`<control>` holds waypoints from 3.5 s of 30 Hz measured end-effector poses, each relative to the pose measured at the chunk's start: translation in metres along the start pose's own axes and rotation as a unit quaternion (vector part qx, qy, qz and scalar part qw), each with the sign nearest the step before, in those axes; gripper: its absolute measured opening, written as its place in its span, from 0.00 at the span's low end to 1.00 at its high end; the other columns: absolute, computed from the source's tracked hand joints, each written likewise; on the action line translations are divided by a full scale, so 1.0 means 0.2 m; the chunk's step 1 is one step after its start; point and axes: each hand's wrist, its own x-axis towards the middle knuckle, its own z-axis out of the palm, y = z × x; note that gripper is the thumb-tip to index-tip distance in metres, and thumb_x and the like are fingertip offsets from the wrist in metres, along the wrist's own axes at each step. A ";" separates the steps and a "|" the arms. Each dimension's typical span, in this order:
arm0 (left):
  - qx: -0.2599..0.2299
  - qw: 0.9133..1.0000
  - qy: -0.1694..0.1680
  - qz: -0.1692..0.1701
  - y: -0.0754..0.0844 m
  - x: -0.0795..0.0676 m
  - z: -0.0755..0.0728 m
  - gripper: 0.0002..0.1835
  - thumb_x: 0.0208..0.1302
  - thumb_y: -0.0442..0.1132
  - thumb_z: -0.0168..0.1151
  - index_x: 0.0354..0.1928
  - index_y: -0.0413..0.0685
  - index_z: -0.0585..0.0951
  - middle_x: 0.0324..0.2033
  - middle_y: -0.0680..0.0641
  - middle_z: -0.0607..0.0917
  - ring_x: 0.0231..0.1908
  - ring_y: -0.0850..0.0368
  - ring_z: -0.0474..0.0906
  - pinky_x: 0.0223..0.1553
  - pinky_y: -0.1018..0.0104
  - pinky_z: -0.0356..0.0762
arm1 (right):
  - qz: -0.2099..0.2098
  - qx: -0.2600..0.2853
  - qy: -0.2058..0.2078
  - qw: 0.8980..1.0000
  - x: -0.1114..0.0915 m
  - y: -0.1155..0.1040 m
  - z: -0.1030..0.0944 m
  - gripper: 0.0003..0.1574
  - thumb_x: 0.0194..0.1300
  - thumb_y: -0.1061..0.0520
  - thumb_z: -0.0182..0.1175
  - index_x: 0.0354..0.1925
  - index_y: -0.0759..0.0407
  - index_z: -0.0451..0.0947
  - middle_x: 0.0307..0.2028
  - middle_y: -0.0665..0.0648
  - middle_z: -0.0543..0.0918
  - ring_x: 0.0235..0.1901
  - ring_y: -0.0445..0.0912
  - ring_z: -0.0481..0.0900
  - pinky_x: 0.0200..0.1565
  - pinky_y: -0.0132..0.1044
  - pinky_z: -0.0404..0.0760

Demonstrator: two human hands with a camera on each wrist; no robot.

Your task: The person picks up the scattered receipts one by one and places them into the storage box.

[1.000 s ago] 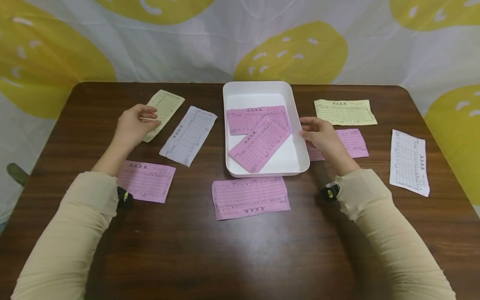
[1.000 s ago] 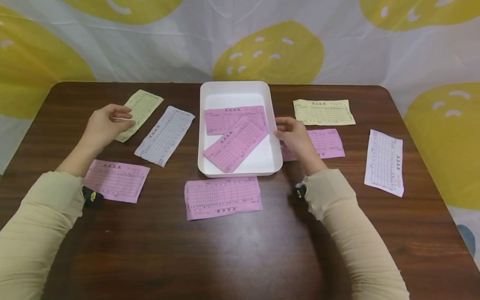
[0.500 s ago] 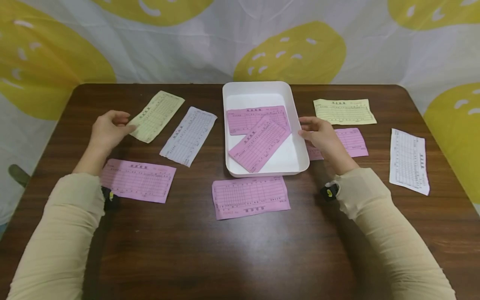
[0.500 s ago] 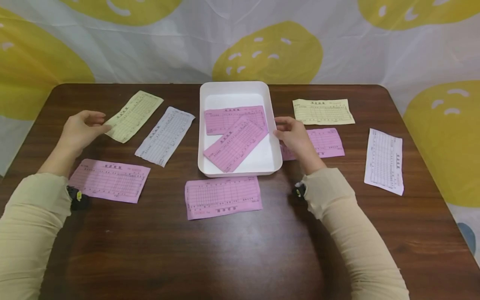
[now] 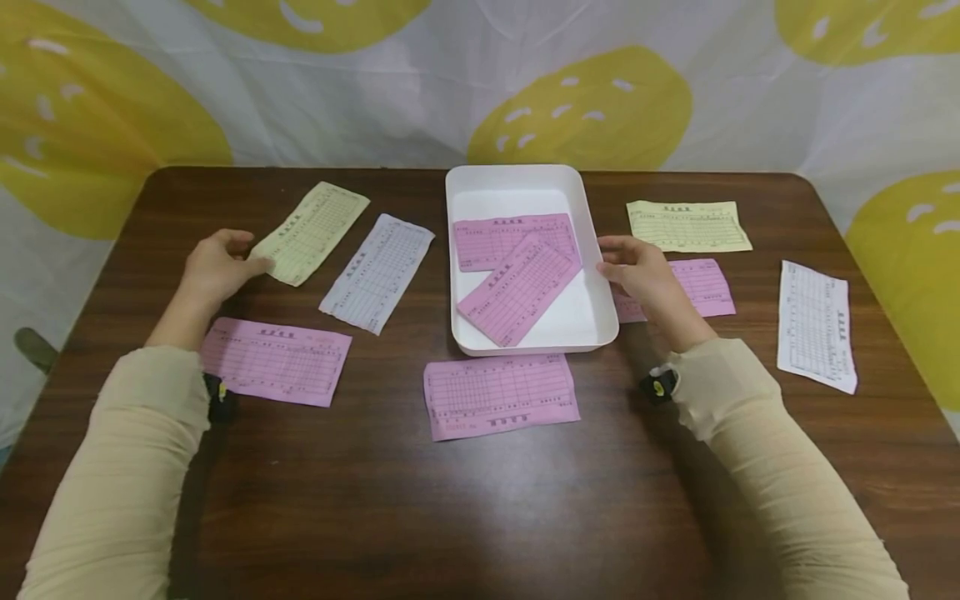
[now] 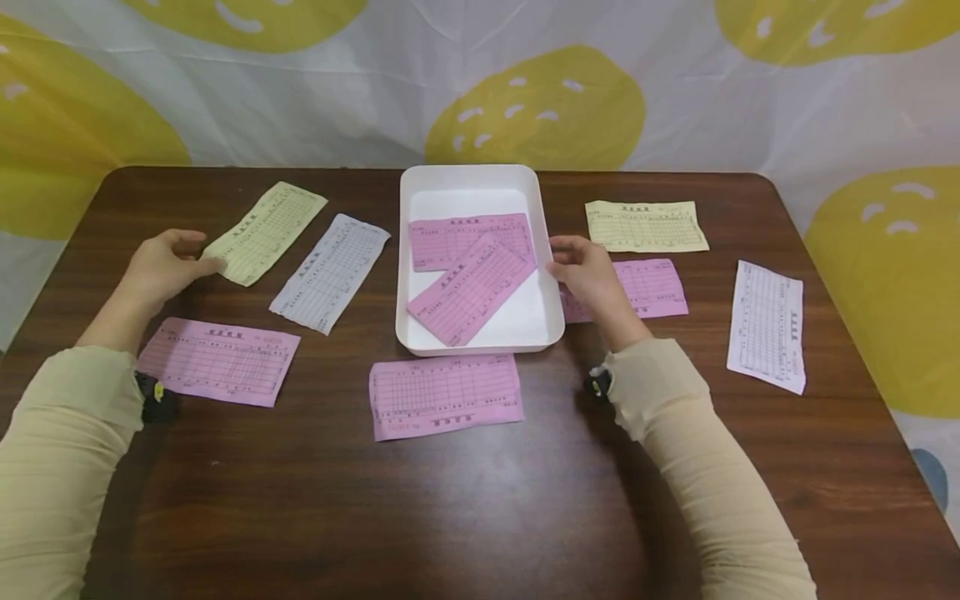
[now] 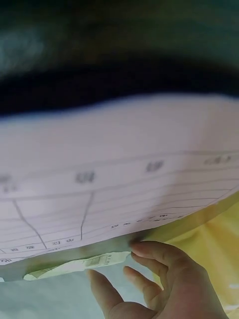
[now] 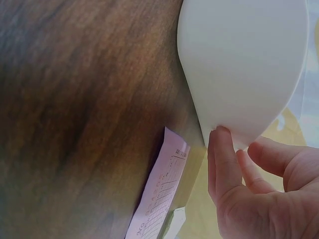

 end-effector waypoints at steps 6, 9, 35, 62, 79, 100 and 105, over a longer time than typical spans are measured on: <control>0.008 1.000 -0.004 0.006 0.00 0.02 0.01 0.33 0.64 0.41 0.57 0.66 0.30 0.61 0.59 0.23 0.67 0.58 0.31 0.64 0.58 0.41 0.66 | 0.007 -0.003 -0.001 1.000 0.00 0.00 0.00 0.30 0.71 0.61 0.50 0.69 0.60 0.60 0.56 0.61 0.71 0.46 0.42 0.74 0.42 0.25 0.77; 0.011 1.000 -0.007 0.010 -0.01 0.02 0.02 0.33 0.63 0.39 0.57 0.66 0.30 0.61 0.58 0.24 0.68 0.57 0.31 0.65 0.58 0.41 0.66 | 0.002 -0.003 -0.001 1.000 0.00 0.00 0.00 0.30 0.71 0.61 0.50 0.69 0.61 0.60 0.55 0.60 0.72 0.45 0.41 0.74 0.42 0.24 0.78; -0.168 0.985 -0.037 -0.019 0.04 0.02 0.03 0.30 0.67 0.32 0.53 0.67 0.25 0.59 0.28 0.63 0.73 0.26 0.79 0.71 0.33 0.86 0.78 | 0.002 0.011 0.004 1.000 0.00 0.00 0.00 0.30 0.70 0.62 0.51 0.69 0.61 0.61 0.49 0.55 0.72 0.41 0.39 0.73 0.40 0.23 0.77; -0.443 0.895 0.045 -0.003 0.32 -0.08 0.10 0.22 0.67 0.31 0.53 0.62 0.34 0.66 0.31 0.55 0.74 0.28 0.69 0.75 0.35 0.83 0.81 | 0.005 0.004 0.011 1.000 0.00 0.01 0.00 0.30 0.70 0.62 0.51 0.68 0.61 0.62 0.50 0.58 0.73 0.43 0.41 0.73 0.39 0.22 0.77; -0.472 0.880 0.030 0.046 0.61 -0.19 0.30 0.12 0.67 0.30 0.54 0.51 0.41 0.74 0.30 0.53 0.75 0.29 0.65 0.75 0.33 0.81 0.80 | -0.003 -0.002 0.006 1.000 -0.01 0.00 0.00 0.29 0.71 0.61 0.50 0.68 0.62 0.62 0.58 0.65 0.72 0.47 0.43 0.74 0.47 0.27 0.76; -0.391 0.911 -0.098 0.083 0.83 -0.30 0.60 0.17 0.68 0.29 0.52 0.58 0.33 0.72 0.35 0.51 0.72 0.31 0.64 0.76 0.37 0.78 0.82 | -0.002 0.005 0.000 1.000 0.00 0.01 0.00 0.29 0.71 0.62 0.51 0.68 0.62 0.62 0.56 0.63 0.73 0.42 0.39 0.75 0.39 0.22 0.77; -0.359 0.923 -0.117 0.079 0.87 -0.32 0.66 0.16 0.67 0.30 0.53 0.56 0.35 0.73 0.36 0.49 0.74 0.34 0.57 0.77 0.43 0.68 0.84 | 0.000 0.003 0.002 1.000 0.00 0.01 0.00 0.30 0.71 0.61 0.51 0.68 0.62 0.61 0.55 0.62 0.73 0.43 0.39 0.74 0.40 0.23 0.77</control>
